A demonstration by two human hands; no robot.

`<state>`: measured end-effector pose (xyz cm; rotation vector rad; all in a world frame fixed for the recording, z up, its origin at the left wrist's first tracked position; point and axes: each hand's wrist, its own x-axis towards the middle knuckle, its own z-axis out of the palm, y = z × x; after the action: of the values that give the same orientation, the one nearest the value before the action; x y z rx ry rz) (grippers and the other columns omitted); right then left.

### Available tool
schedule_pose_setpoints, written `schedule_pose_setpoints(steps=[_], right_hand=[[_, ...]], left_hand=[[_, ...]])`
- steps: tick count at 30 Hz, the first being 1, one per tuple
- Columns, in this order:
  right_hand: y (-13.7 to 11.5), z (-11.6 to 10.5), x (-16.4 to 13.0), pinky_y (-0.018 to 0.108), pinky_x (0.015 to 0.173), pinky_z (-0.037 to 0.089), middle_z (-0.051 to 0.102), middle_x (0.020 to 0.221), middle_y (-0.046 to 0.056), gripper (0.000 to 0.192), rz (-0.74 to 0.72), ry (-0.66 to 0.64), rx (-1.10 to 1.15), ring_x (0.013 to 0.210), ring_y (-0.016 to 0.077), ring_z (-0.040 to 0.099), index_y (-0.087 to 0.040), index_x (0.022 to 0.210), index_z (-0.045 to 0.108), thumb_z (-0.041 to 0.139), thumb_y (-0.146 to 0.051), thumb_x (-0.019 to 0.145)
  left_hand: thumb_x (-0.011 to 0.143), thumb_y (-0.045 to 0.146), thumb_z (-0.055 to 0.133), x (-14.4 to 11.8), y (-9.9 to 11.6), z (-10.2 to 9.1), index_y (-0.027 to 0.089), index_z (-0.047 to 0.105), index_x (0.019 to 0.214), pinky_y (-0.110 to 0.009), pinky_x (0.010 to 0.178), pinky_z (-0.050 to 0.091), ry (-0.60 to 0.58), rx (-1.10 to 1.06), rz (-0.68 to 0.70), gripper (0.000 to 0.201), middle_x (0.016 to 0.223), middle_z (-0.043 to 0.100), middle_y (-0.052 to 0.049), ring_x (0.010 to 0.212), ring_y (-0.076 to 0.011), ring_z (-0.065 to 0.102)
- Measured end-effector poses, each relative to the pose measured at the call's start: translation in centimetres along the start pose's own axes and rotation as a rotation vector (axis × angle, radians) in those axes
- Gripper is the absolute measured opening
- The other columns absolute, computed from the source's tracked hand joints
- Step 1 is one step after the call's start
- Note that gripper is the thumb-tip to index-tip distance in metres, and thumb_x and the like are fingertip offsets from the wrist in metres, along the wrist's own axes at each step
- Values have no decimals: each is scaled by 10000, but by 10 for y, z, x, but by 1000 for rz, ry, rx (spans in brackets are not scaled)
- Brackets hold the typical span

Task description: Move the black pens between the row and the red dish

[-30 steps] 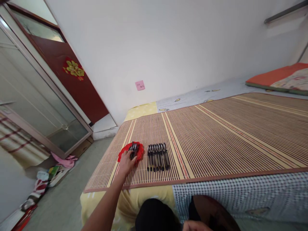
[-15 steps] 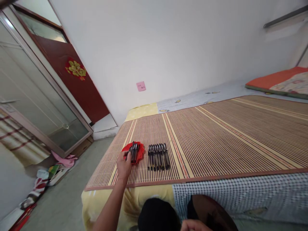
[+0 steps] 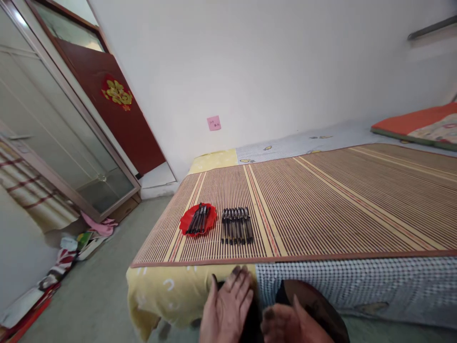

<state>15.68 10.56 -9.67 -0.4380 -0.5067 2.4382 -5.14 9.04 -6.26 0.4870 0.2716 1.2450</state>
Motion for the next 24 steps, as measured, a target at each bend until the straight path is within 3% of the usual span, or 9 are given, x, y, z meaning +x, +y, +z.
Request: schedule_pose_setpoints(steps=[3, 6, 13, 18, 21, 24], right_hand=[[-4, 2, 2, 337, 822, 518, 740, 1108, 209, 687, -21, 29, 36, 961, 266, 717, -78, 1084, 744, 606, -701, 829], [-4, 3, 4, 405, 900, 514, 703, 1196, 247, 662, -101, 142, -71, 1076, 312, 694, -70, 1147, 721, 556, -657, 889], [0, 3, 5, 506, 952, 501, 690, 1195, 283, 752, -133, 189, -182, 1129, 380, 668, -57, 1136, 720, 599, -724, 811], [-4, -4, 5, 540, 1057, 417, 586, 1355, 299, 764, -120, 99, -108, 1247, 394, 589, -51, 1200, 687, 627, -703, 806], [-10, -5, 6, 525, 1129, 339, 487, 1479, 254, 880, -98, -3, 8, 1378, 386, 457, -84, 1260, 663, 641, -780, 722], [-13, -5, 8, 503, 1136, 334, 475, 1513, 181, 854, -129, -5, 63, 1402, 353, 432, -153, 1258, 672, 595, -816, 725]], left_hand=[[993, 640, 164, -2, 20, 4, 208, 495, 1467, -367, 1225, 120, -132, 43, 47, 721, 1619, 314, -49, 1522, -206, 163], [963, 685, 90, -6, 20, -2, 208, 433, 1509, -373, 1236, 64, -163, 45, 63, 802, 1642, 235, -29, 1533, -197, 91], [945, 725, 135, -7, 13, -16, 192, 446, 1500, -390, 1241, 31, -142, 40, 78, 831, 1640, 218, -39, 1533, -206, 42], [962, 695, 134, -5, 15, -17, 189, 452, 1497, -405, 1242, 42, -136, 43, 73, 802, 1631, 245, -35, 1531, -211, 94], [973, 678, 134, -6, 15, -17, 185, 461, 1491, -394, 1241, 56, -141, 38, 69, 786, 1621, 281, -49, 1523, -210, 154], [993, 646, 148, -6, 15, -20, 176, 479, 1477, -381, 1235, 97, -150, 14, 61, 751, 1602, 336, -74, 1508, -211, 221]])
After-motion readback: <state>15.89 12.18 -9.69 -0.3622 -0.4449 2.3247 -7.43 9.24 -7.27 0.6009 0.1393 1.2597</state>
